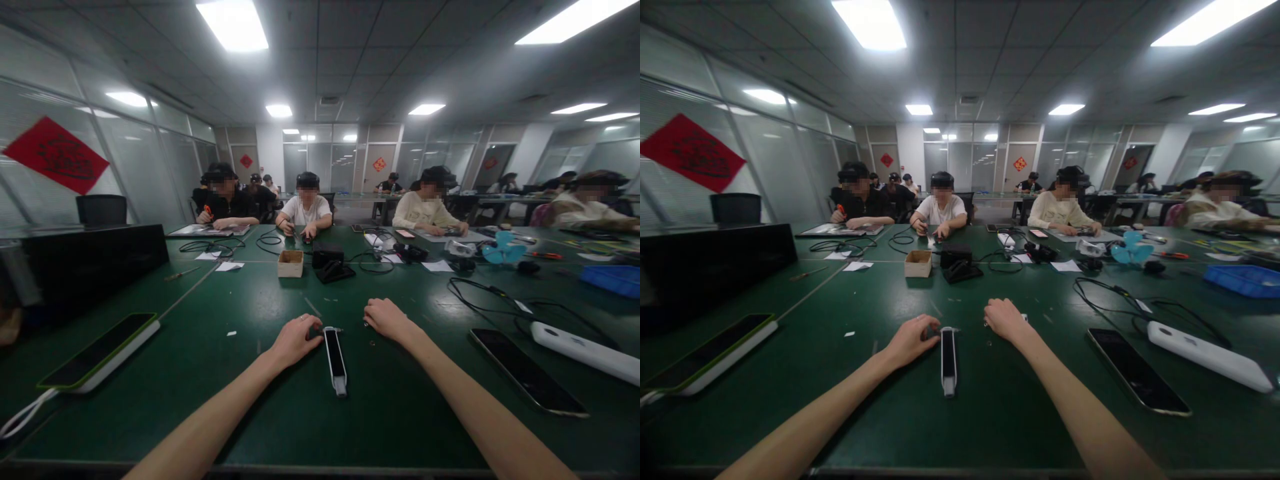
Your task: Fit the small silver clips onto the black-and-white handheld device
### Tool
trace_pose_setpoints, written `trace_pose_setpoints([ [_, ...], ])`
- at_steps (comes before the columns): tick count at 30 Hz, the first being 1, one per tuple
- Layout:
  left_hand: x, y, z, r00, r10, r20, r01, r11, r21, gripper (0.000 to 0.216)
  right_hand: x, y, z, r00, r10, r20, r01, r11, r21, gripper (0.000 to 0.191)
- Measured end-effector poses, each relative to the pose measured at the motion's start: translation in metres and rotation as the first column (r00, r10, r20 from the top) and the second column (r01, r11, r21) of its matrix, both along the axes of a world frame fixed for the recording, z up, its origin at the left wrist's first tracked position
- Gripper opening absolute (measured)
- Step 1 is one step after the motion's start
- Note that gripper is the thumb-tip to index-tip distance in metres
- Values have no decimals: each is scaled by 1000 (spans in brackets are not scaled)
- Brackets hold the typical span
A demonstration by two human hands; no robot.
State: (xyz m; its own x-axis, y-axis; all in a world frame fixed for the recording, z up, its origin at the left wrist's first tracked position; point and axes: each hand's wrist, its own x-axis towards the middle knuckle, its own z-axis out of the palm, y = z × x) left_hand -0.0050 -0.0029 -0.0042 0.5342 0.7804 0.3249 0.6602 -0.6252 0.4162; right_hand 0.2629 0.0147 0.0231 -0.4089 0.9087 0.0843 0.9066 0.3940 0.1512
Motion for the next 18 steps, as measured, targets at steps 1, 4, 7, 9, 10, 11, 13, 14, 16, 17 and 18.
trace_pose_setpoints([
  [1,0,0,0,1000,1,-2,-1,1000,-1,23,-1,-1,1,1000,-2,-3,2,1000,-7,23],
  [4,0,-1,1,1000,1,-6,-1,1000,7,23,-5,-3,4,998,-51,-30,50,998,-34,21],
  [7,0,-1,0,1000,0,-8,0,1000,11,24,-10,-3,6,993,-105,-59,102,994,-49,21],
  [9,0,0,0,1000,0,-8,0,1000,6,25,-11,-2,6,990,-126,-70,122,991,-58,21],
  [10,0,0,0,1000,0,-8,0,1000,3,25,-11,-1,6,988,-135,-77,130,989,-66,20],
  [11,0,-1,0,1000,0,-7,0,1000,-1,25,-10,-1,6,986,-142,-85,136,988,-75,19],
  [13,0,-1,0,1000,-1,-6,1,1000,-9,25,-8,0,7,984,-147,-98,138,986,-91,19],
  [14,-1,-1,1,1000,-1,-5,1,1000,-11,25,-7,0,7,984,-144,-102,134,986,-95,20],
  [16,-1,-1,1,1000,-1,-5,1,1000,-13,25,-4,-1,7,986,-129,-106,119,988,-97,21],
  [17,-1,-1,2,1000,-1,-5,1,1000,-13,25,-3,-2,8,987,-117,-110,106,990,-95,21],
  [18,-1,-1,2,1000,-4,-6,4,1000,-12,25,-2,-2,8,988,-101,-116,91,992,-89,21],
])
